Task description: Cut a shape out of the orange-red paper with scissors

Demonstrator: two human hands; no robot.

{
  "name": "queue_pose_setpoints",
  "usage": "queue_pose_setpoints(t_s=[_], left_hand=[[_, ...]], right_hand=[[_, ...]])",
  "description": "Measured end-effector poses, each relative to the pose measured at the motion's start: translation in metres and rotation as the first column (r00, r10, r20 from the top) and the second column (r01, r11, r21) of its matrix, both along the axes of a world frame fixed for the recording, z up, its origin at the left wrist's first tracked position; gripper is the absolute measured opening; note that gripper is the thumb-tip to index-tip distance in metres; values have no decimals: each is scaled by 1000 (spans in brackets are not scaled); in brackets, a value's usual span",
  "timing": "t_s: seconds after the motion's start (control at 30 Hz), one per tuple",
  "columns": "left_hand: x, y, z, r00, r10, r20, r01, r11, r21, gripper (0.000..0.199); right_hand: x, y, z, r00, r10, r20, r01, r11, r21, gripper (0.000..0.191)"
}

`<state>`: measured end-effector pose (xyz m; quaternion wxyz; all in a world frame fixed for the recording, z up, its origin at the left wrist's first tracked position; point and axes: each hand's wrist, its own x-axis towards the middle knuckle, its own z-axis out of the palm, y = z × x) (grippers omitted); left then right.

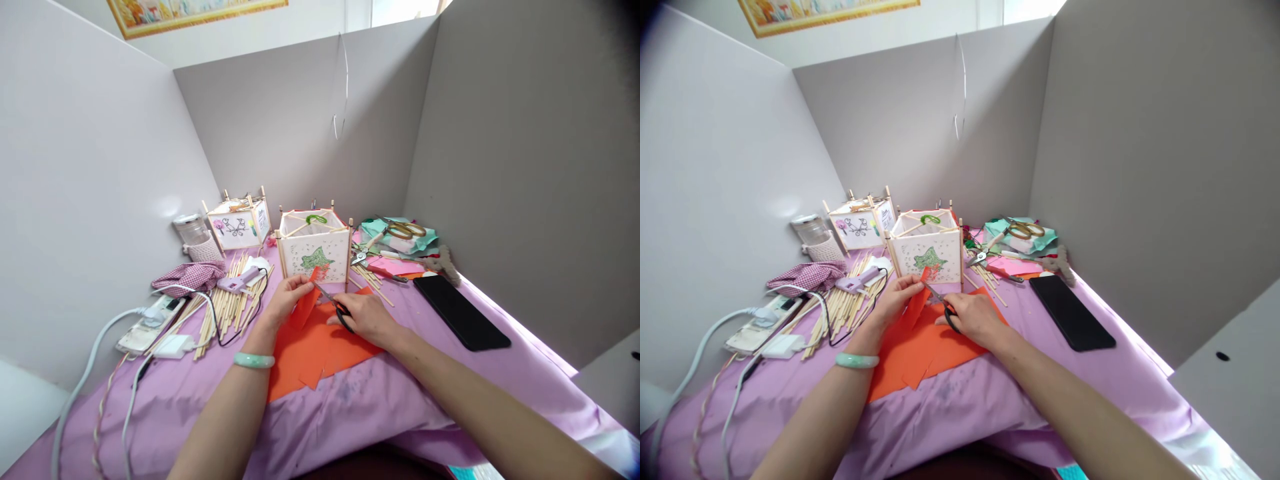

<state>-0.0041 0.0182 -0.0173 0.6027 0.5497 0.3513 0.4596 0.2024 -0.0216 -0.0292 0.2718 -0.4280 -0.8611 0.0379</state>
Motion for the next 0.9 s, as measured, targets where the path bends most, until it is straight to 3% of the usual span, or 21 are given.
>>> queue_pose_setpoints(t_s=[0.37, 0.9], left_hand=[[4, -1, 2, 995, -83, -54, 87, 994, 65, 23], [2, -2, 4, 994, -78, -82, 78, 997, -5, 24]], right_hand=[[-2, -2, 1, 999, 9, -38, -10, 1000, -13, 40], [-2, 2, -5, 1000, -29, 8, 29, 999, 31, 40]])
